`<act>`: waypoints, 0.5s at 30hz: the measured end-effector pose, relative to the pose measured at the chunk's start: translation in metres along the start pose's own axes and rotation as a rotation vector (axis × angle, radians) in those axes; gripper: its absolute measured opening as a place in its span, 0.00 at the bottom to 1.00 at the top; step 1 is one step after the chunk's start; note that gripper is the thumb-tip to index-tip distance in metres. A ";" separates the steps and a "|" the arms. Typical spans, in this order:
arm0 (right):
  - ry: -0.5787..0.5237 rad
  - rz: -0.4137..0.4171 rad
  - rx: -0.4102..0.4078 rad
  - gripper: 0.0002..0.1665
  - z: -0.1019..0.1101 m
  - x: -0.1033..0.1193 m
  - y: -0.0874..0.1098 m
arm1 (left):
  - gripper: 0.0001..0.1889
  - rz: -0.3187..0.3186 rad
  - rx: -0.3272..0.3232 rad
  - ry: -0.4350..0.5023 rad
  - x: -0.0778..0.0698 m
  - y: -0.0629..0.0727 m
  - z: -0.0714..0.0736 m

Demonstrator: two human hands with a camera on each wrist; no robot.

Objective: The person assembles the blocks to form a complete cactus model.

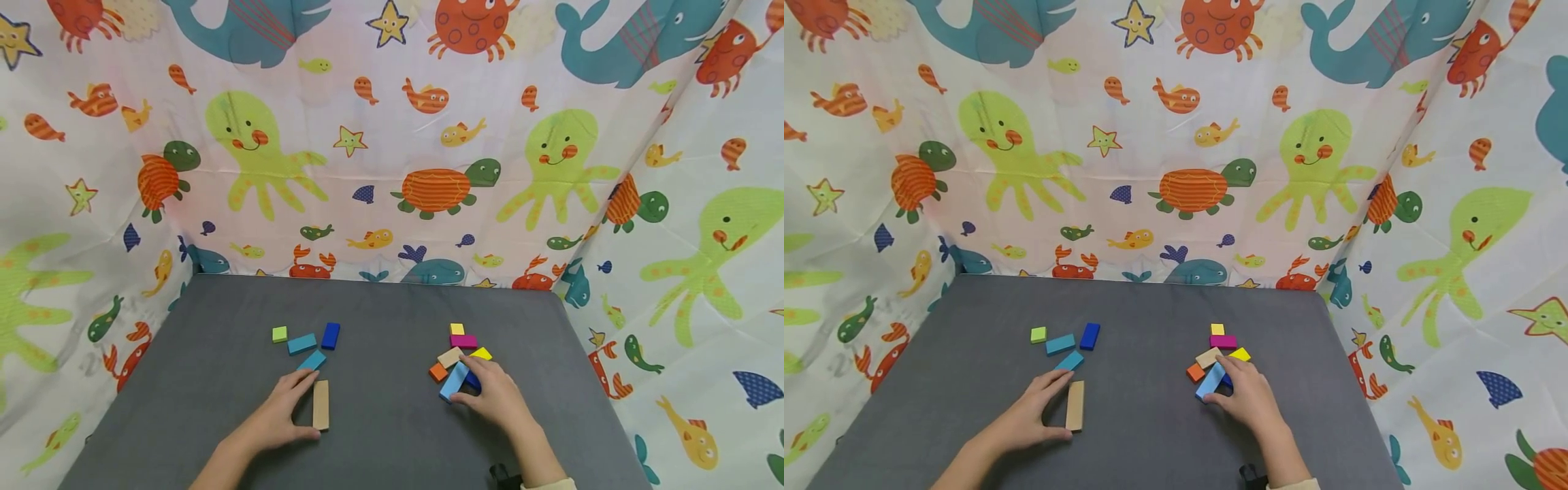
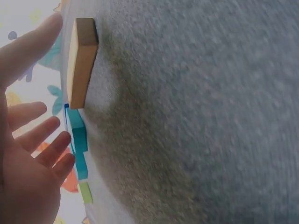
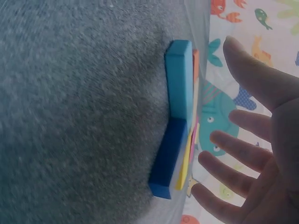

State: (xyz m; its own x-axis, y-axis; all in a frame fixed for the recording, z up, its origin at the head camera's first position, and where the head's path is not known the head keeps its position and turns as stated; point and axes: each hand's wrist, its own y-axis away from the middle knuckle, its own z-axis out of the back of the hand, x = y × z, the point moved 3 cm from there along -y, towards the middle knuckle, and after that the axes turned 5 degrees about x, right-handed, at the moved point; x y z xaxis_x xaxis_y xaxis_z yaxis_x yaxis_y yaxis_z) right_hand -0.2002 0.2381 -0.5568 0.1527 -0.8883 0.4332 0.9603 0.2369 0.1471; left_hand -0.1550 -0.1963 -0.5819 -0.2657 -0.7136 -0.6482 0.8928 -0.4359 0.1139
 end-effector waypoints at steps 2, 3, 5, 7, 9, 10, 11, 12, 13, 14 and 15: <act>-0.002 -0.001 0.002 0.54 -0.002 -0.001 -0.001 | 0.60 0.006 -0.002 -0.008 -0.002 -0.002 -0.001; -0.001 -0.002 0.004 0.54 -0.003 -0.001 -0.002 | 0.60 0.013 0.002 -0.008 -0.003 -0.003 -0.001; -0.006 -0.009 0.010 0.54 -0.005 -0.002 -0.002 | 0.60 0.041 0.022 -0.006 -0.004 -0.005 -0.004; -0.009 -0.016 0.016 0.54 -0.008 -0.002 -0.003 | 0.60 0.074 0.043 -0.010 -0.004 -0.006 -0.006; -0.006 -0.017 0.017 0.54 -0.011 -0.003 -0.004 | 0.60 0.102 0.058 -0.007 -0.003 -0.007 -0.009; -0.006 -0.018 0.017 0.55 -0.012 -0.004 -0.004 | 0.60 0.111 0.062 -0.006 -0.003 -0.007 -0.010; -0.004 -0.017 0.015 0.55 -0.013 -0.004 -0.004 | 0.60 0.116 0.063 -0.005 -0.003 -0.008 -0.011; -0.001 -0.016 0.012 0.55 -0.014 -0.004 -0.005 | 0.60 0.118 0.064 -0.005 -0.003 -0.008 -0.011; 0.003 -0.016 0.008 0.55 -0.014 -0.004 -0.005 | 0.60 0.117 0.066 -0.005 -0.003 -0.009 -0.012; 0.007 -0.018 0.004 0.56 -0.014 -0.004 -0.005 | 0.59 0.115 0.068 -0.006 -0.003 -0.010 -0.012; 0.010 -0.021 0.002 0.56 -0.015 -0.004 -0.005 | 0.59 0.114 0.069 -0.008 -0.003 -0.011 -0.012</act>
State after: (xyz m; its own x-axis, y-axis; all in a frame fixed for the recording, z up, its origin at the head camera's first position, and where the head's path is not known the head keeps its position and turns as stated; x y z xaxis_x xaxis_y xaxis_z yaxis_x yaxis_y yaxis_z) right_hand -0.2025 0.2347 -0.5723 0.1346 -0.8968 0.4214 0.9630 0.2186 0.1577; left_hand -0.1598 -0.1832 -0.5903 -0.1673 -0.7650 -0.6220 0.8900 -0.3885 0.2385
